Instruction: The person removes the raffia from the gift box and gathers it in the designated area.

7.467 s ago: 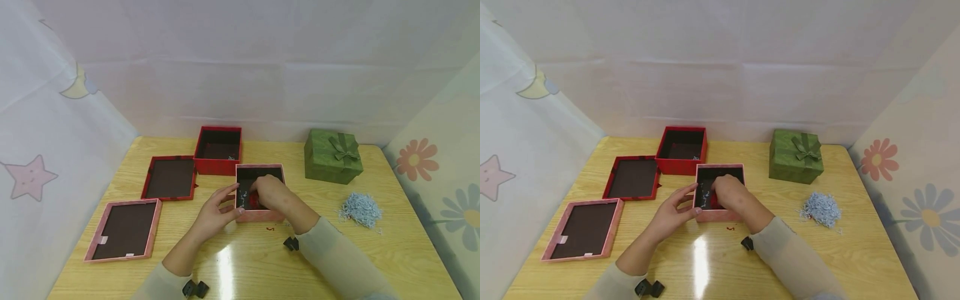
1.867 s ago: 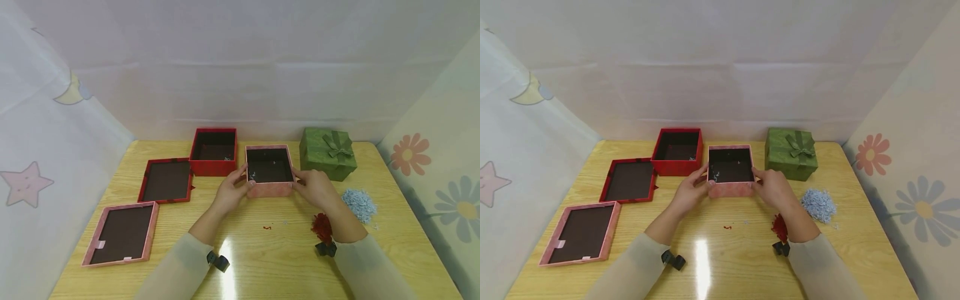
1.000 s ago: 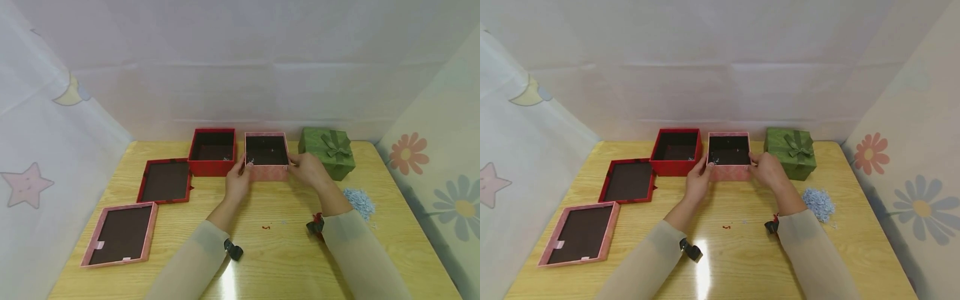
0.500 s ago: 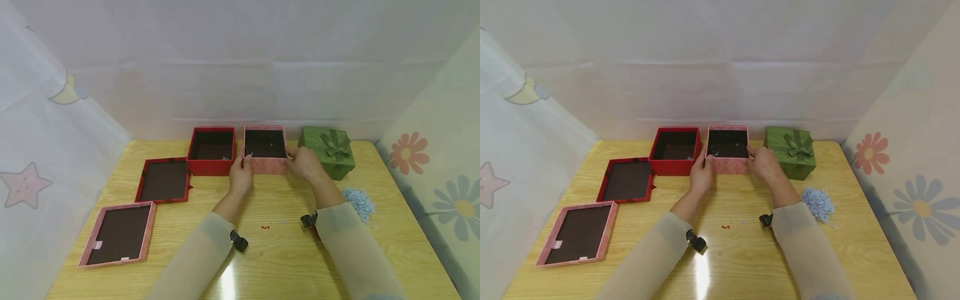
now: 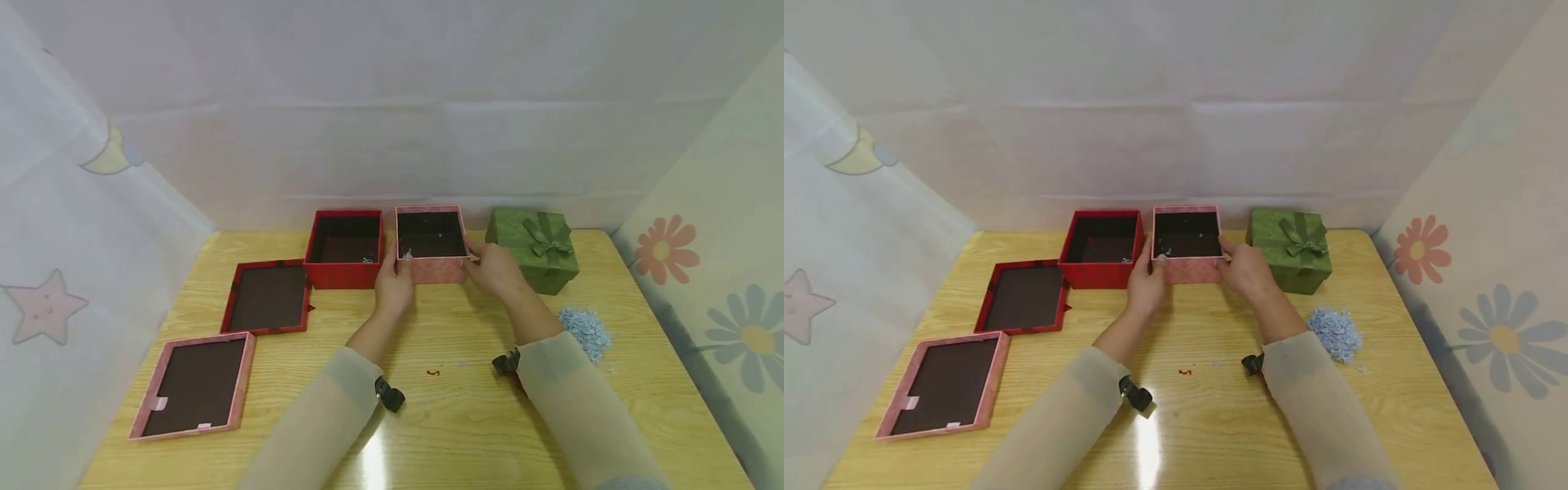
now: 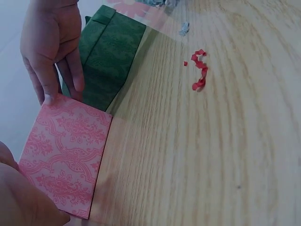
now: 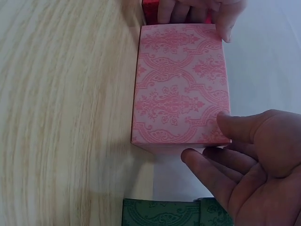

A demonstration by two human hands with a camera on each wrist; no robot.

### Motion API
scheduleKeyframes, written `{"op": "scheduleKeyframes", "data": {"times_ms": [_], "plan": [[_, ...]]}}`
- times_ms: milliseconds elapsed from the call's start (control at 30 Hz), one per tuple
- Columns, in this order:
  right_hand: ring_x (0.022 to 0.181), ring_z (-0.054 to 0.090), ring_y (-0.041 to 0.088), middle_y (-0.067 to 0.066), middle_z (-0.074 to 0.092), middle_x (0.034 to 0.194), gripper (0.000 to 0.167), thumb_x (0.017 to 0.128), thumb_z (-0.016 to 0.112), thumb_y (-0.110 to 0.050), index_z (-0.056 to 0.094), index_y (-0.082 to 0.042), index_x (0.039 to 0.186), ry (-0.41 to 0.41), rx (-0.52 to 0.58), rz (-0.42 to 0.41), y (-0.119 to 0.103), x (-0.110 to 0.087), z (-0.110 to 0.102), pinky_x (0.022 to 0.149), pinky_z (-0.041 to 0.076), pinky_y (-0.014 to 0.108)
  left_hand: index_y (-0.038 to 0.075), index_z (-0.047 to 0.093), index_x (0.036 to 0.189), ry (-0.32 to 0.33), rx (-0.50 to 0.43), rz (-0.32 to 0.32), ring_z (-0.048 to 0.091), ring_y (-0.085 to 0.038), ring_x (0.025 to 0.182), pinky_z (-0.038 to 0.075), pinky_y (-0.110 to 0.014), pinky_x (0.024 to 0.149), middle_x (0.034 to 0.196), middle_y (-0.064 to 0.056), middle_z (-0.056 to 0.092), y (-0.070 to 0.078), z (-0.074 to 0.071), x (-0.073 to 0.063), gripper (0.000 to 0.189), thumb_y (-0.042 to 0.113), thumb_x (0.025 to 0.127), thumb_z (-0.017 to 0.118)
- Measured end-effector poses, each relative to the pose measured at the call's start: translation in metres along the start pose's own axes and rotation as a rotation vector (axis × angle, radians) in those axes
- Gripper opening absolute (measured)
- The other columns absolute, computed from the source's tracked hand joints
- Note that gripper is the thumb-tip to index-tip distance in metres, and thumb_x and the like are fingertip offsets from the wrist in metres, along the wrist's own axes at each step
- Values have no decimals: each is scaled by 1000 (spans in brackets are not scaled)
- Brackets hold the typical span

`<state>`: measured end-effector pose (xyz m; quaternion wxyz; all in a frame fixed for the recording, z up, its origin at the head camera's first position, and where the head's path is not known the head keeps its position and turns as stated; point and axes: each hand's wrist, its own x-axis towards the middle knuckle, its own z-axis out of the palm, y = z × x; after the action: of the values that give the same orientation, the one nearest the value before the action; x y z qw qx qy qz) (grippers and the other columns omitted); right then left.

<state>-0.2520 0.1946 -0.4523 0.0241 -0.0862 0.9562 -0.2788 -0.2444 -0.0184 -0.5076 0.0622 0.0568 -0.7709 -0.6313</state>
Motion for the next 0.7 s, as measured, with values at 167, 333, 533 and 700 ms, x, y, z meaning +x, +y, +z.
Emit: {"op": "scheduleKeyframes", "data": {"times_ms": [167, 333, 533, 700], "plan": [[115, 70, 31, 16, 53, 152, 61, 106, 60, -30, 39, -11, 161, -6, 74, 23, -1, -6, -3, 85, 60, 48, 22, 30, 165, -3, -31, 13, 33, -21, 151, 31, -41, 124, 167, 0, 35, 4, 0, -4, 66, 30, 107, 60], [120, 68, 30, 13, 53, 153, 66, 105, 60, -32, 35, -8, 162, -2, 129, 40, -2, -11, -9, 101, 55, 52, 22, 29, 166, -30, -38, 60, 26, -22, 155, 32, -47, 123, 171, -3, 26, 13, -3, -9, 69, 34, 106, 61], [119, 68, 32, 17, 57, 149, 68, 105, 62, -32, 35, -6, 162, 22, 127, 11, -1, -19, -15, 100, 54, 53, 29, 32, 164, -40, -41, 136, 23, -20, 155, 40, -42, 119, 172, -4, 22, 21, -4, -14, 64, 35, 107, 60], [121, 67, 33, 16, 57, 149, 72, 103, 65, -39, 35, -9, 162, 44, 144, 12, -1, -30, -21, 102, 53, 55, 26, 38, 162, -21, 18, 220, 25, -19, 155, 33, -43, 123, 170, 1, 26, 29, -3, -17, 62, 31, 106, 62]]}}
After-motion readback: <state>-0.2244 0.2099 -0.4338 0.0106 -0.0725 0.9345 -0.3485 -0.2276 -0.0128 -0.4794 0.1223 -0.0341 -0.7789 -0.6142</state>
